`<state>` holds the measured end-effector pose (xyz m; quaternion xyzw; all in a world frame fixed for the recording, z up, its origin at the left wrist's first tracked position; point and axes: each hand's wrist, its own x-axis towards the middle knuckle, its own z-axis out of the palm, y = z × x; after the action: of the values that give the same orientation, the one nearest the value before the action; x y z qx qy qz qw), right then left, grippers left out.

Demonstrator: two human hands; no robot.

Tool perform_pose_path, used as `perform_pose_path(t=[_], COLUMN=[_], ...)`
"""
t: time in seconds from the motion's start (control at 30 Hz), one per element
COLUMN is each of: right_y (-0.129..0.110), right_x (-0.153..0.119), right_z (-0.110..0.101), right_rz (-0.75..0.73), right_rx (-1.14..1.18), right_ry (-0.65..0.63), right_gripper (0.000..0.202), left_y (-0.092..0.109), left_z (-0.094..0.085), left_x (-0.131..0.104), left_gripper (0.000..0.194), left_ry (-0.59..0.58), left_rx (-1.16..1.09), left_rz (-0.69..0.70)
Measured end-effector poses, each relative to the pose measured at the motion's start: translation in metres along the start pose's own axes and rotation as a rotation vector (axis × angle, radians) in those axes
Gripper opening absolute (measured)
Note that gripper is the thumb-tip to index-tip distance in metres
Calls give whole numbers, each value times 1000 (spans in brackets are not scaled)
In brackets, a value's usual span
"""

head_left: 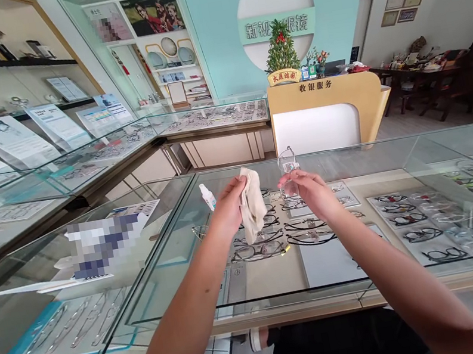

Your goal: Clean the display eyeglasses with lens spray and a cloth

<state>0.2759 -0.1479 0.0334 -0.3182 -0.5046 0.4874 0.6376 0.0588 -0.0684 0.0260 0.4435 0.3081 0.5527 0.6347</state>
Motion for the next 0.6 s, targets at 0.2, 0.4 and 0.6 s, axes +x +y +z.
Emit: perform_pose_path(t=[0.2,0.4,0.6], right_y=[5,9,7], right_x=[0,1,2], right_z=[-1,-3,0], right_rz=[-9,-34,-43], right_rx=[2,-118,-278], right_ry=[-29,-17,79], right_gripper=[26,28,28], left_y=[-17,-17,-11], left_z=[18,26,29], left_x=[-12,-24,-32], left_gripper=[52,63,64], left_ry=[-81,-160,-249], left_rx=[-9,130,453], left_rz=[-44,-46,90])
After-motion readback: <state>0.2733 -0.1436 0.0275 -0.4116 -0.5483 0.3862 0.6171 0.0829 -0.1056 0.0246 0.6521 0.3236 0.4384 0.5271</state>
